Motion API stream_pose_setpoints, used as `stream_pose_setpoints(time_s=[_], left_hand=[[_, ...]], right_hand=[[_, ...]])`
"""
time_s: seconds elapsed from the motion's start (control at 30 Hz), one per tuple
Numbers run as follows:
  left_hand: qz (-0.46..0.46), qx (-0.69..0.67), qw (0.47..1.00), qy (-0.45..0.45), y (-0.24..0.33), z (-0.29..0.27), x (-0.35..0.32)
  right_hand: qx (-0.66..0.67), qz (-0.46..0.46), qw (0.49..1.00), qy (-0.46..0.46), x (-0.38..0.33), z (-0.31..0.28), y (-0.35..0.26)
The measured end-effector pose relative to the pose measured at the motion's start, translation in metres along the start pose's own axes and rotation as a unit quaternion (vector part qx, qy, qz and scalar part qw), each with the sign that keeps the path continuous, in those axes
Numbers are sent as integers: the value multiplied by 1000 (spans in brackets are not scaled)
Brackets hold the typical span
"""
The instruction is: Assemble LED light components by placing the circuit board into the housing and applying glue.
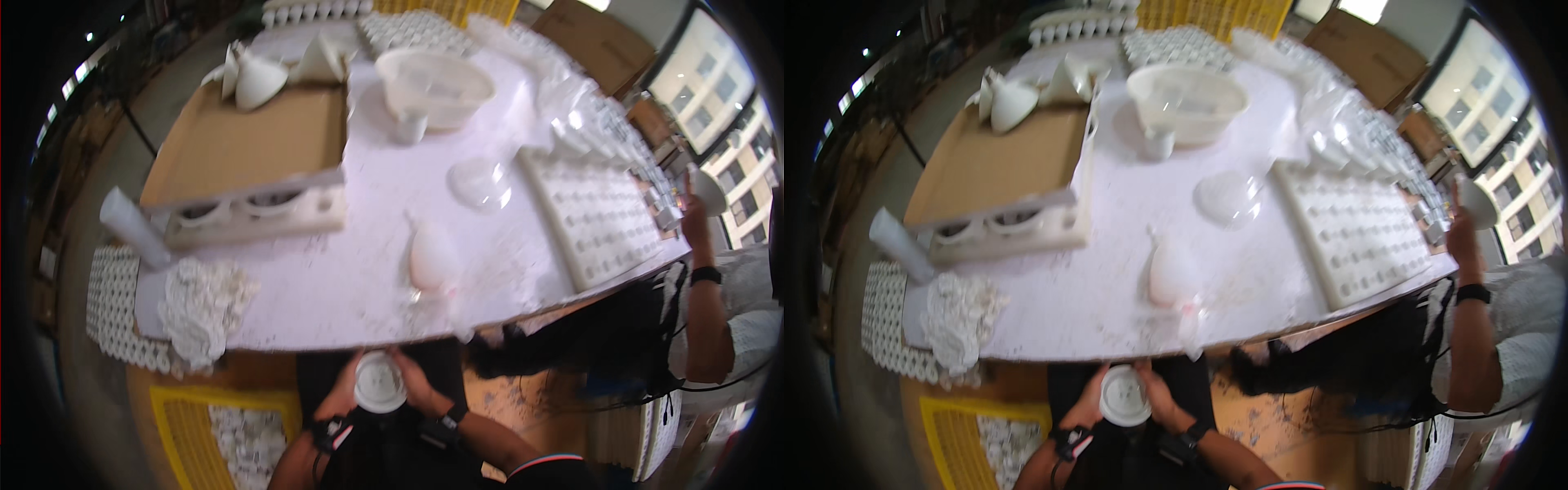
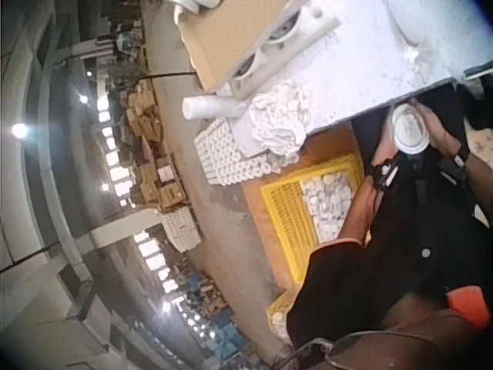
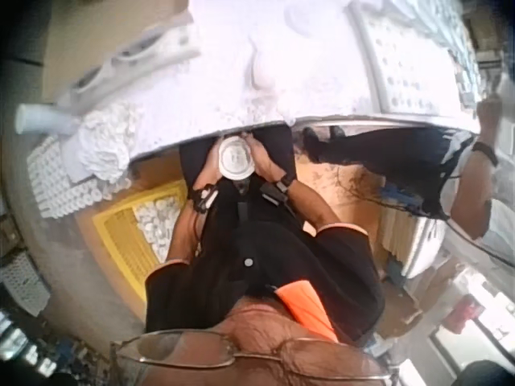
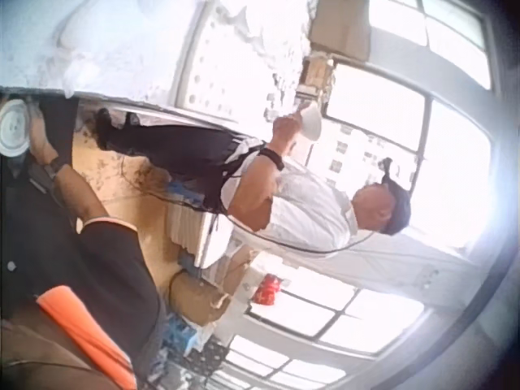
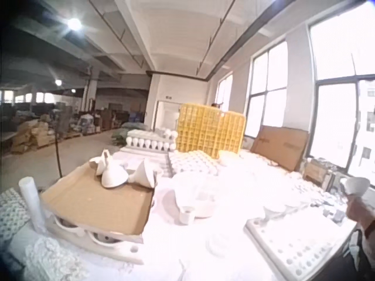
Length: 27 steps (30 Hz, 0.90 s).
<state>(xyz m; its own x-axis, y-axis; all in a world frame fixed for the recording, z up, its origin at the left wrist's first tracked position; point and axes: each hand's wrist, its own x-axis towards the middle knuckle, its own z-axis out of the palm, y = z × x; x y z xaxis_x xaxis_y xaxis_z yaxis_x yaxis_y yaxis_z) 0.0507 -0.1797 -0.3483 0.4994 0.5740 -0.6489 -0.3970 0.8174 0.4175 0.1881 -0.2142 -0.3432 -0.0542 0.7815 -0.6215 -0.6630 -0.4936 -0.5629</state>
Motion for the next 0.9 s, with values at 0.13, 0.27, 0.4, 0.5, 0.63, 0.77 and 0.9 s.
stream_pose_setpoints(time_s=[0.13,0.27,0.4,0.5,0.63,0.77,0.9], left_hand=[[160,-95,982,-14,-6,23,-34],[299,97,945,84,-17,15,-30],[107,46,993,-1,5,22,-38],[46,28,999,-7,1,17,-30],[8,19,999,50,-2,11,-17],[38,26,999,23,7,23,-21],[42,35,998,28,2,9,-10]], right_hand=[[-2,-46,998,35,12,-18,13],[-17,-8,999,27,-9,-9,11],[-17,35,999,32,-4,-10,-7],[-35,49,997,46,7,-17,8],[-18,87,995,43,3,-9,6],[-9,26,999,24,-1,-2,3],[-37,23,998,38,-4,9,-2]])
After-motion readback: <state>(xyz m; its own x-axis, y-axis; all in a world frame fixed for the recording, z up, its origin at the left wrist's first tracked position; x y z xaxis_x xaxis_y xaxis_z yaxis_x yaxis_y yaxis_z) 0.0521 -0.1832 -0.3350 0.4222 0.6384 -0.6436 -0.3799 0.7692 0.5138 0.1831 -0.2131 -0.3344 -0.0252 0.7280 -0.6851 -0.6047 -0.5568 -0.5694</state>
